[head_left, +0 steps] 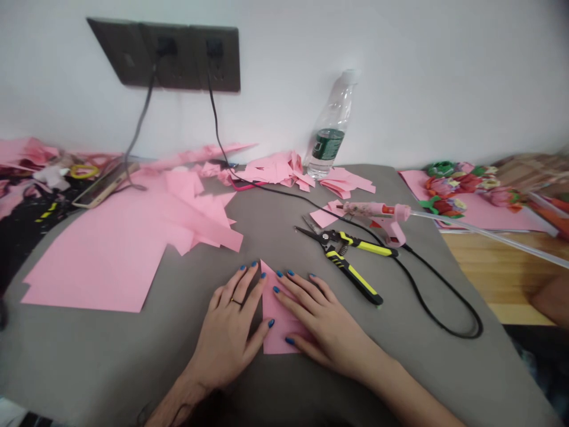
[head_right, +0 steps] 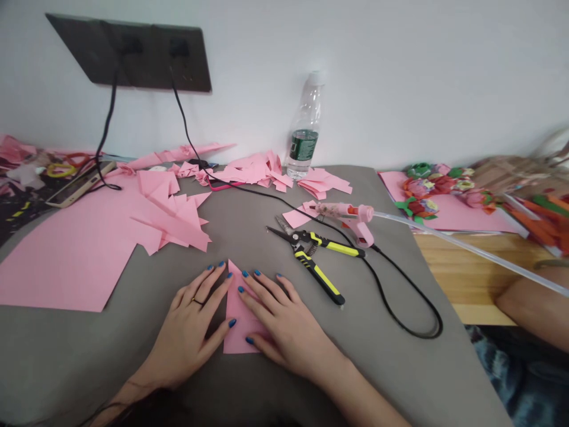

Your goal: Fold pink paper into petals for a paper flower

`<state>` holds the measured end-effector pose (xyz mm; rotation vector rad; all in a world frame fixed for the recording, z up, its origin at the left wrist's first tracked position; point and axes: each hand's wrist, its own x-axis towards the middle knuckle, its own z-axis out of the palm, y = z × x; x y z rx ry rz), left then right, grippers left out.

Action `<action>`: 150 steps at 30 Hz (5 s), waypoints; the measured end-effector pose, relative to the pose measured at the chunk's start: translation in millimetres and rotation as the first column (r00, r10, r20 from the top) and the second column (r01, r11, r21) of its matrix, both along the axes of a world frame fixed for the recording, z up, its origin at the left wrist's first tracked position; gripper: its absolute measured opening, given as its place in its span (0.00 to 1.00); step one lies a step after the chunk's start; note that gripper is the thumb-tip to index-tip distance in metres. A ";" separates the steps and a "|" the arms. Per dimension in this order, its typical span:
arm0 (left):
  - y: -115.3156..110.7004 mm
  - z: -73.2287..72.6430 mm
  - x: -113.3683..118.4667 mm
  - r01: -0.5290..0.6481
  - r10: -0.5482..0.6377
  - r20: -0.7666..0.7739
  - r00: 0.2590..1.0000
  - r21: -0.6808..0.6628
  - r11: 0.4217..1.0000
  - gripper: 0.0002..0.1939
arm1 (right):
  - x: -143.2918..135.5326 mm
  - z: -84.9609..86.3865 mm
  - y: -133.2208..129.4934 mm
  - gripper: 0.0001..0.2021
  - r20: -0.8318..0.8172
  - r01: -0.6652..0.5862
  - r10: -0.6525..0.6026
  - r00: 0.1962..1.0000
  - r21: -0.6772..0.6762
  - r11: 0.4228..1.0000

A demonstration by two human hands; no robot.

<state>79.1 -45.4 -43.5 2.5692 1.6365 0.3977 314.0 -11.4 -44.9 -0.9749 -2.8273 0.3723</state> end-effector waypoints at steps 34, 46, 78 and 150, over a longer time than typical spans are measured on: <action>17.4 8.0 19.4 0.003 0.000 -0.123 0.992 0.018 1.000 0.25 | -0.3 -0.8 -1.7 0.32 -0.002 -0.001 0.001 1.000 0.008 1.000; 15.1 5.9 19.5 -0.044 0.046 -0.039 0.998 0.042 0.998 0.22 | -1.0 0.5 -1.4 0.32 0.038 -0.009 0.008 0.999 0.006 1.000; 15.9 -0.1 -6.5 0.079 -0.069 0.182 0.981 -0.046 0.996 0.20 | -24.8 12.1 29.5 0.08 -0.433 0.577 -0.709 0.557 -0.412 0.705; 1.9 0.7 -35.1 0.251 -0.279 0.318 0.906 0.128 0.960 0.17 | -24.0 14.5 -1.4 0.30 0.020 0.031 -0.029 0.999 -0.141 0.990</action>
